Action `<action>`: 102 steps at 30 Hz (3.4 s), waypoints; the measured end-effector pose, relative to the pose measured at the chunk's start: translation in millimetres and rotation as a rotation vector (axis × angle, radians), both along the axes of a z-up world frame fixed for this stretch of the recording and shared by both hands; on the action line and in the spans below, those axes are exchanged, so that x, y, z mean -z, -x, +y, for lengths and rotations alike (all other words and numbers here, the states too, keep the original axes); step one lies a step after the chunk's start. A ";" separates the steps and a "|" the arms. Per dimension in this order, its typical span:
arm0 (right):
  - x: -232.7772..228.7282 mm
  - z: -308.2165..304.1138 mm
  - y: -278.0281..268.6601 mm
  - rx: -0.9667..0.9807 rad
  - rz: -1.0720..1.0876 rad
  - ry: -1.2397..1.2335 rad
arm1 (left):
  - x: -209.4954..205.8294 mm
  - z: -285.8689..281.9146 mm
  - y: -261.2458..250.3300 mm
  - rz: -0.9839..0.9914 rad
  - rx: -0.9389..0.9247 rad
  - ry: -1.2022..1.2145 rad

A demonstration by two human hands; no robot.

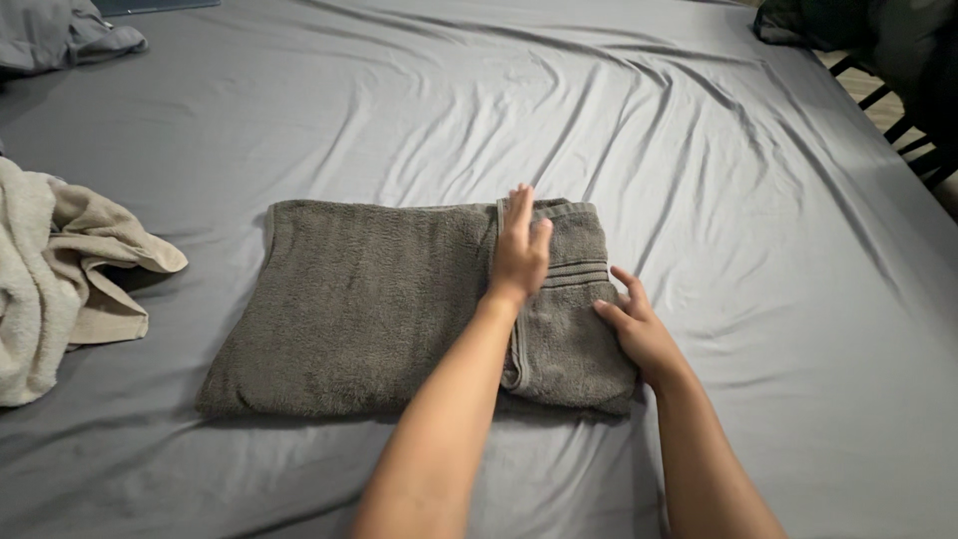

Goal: The person folds a gray towel and a blue towel on a bed. They first unfold and smooth the gray towel, then fold it into a compact rectangle. Next, they unfold and fold the blue towel similarly, placing it beside the gray one.

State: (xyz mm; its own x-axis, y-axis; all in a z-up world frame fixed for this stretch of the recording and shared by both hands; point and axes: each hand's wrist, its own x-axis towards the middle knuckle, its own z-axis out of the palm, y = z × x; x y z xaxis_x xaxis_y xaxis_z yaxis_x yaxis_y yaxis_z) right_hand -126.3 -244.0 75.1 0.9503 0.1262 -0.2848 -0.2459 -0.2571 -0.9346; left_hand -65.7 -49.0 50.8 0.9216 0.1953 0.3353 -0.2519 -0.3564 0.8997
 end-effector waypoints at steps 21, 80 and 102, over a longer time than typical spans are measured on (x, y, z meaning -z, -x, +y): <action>23.3 4.4 -1.1 -0.079 -0.152 -0.747 | 33.9 7.6 -16.1 0.144 -0.039 0.055; -44.6 178.6 17.7 -0.398 -0.275 -0.432 | 40.3 135.9 0.7 0.109 0.022 0.543; -18.4 201.7 15.4 -0.166 -0.717 0.443 | 25.2 203.4 29.4 0.540 -0.265 0.079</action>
